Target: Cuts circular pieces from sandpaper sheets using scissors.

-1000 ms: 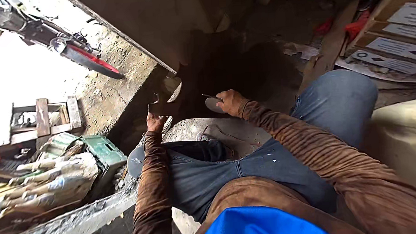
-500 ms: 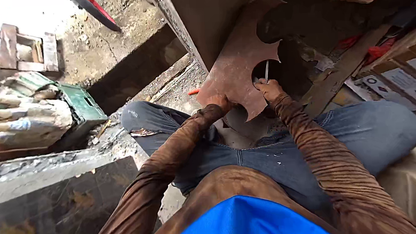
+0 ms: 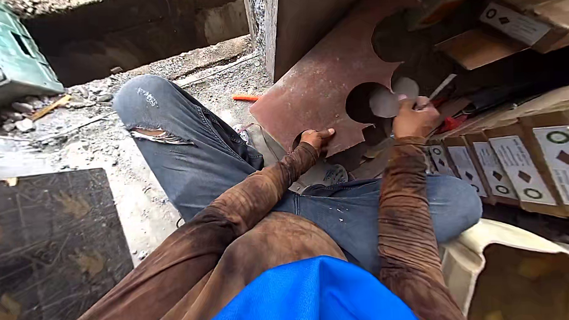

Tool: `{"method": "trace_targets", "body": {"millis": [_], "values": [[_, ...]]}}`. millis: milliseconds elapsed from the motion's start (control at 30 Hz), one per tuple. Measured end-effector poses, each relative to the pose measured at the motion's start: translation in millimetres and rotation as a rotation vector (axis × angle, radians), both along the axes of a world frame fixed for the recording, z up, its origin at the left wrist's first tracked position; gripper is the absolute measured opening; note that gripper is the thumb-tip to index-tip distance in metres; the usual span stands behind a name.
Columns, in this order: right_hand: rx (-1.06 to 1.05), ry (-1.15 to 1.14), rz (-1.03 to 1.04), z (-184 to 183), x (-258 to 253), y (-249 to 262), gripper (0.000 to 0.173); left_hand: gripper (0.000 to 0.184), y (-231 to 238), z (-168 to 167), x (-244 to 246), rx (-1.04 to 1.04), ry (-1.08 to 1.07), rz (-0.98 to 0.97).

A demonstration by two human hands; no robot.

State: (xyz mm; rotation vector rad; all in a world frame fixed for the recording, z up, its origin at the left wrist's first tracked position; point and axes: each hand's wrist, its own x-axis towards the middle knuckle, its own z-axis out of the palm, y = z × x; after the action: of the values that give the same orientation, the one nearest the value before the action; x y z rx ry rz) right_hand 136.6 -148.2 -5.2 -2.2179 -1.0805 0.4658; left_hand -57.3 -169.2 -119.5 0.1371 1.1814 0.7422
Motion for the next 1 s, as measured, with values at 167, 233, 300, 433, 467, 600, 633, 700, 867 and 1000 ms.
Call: {"method": "trace_targets", "body": {"millis": [167, 233, 300, 433, 467, 600, 633, 700, 867, 1000], "values": [[0.412, 0.525, 0.152, 31, 6, -48, 0.017, 0.028, 2, -1, 2, -0.015, -0.127, 0.02], [0.341, 0.609, 0.156, 17, -3, -64, 0.016, 0.026, 4, 3, 1, -0.015, -0.166, 0.041], [0.179, 0.533, 0.174, -3, -7, -73, 0.014, 0.024, 4, 3, 1, -0.005, -0.214, 0.056], [-0.126, 0.221, 0.146, -21, -18, -67, 0.025, 0.028, 2, 10, 0, 0.029, -0.393, 0.077], [-0.145, 0.182, 0.109, -25, -20, -65, 0.03, 0.033, 1, 13, -2, 0.033, -0.443, 0.078], [-0.077, 0.196, 0.002, -28, -25, -59, 0.037, 0.04, 0, 17, -3, 0.074, -0.496, 0.057], [-0.082, 0.198, -0.007, -28, -27, -58, 0.038, 0.041, 0, 17, -4, 0.089, -0.504, 0.047], [-0.091, 0.202, -0.011, -29, -30, -57, 0.04, 0.041, 0, 16, -7, 0.105, -0.517, 0.04], [-0.046, 0.184, -0.007, -30, -37, -58, 0.053, 0.044, 0, 17, -10, 0.149, -0.546, 0.011], [-0.029, 0.194, 0.002, -32, -40, -58, 0.059, 0.044, 0, 14, -12, 0.164, -0.554, 0.012]]}}
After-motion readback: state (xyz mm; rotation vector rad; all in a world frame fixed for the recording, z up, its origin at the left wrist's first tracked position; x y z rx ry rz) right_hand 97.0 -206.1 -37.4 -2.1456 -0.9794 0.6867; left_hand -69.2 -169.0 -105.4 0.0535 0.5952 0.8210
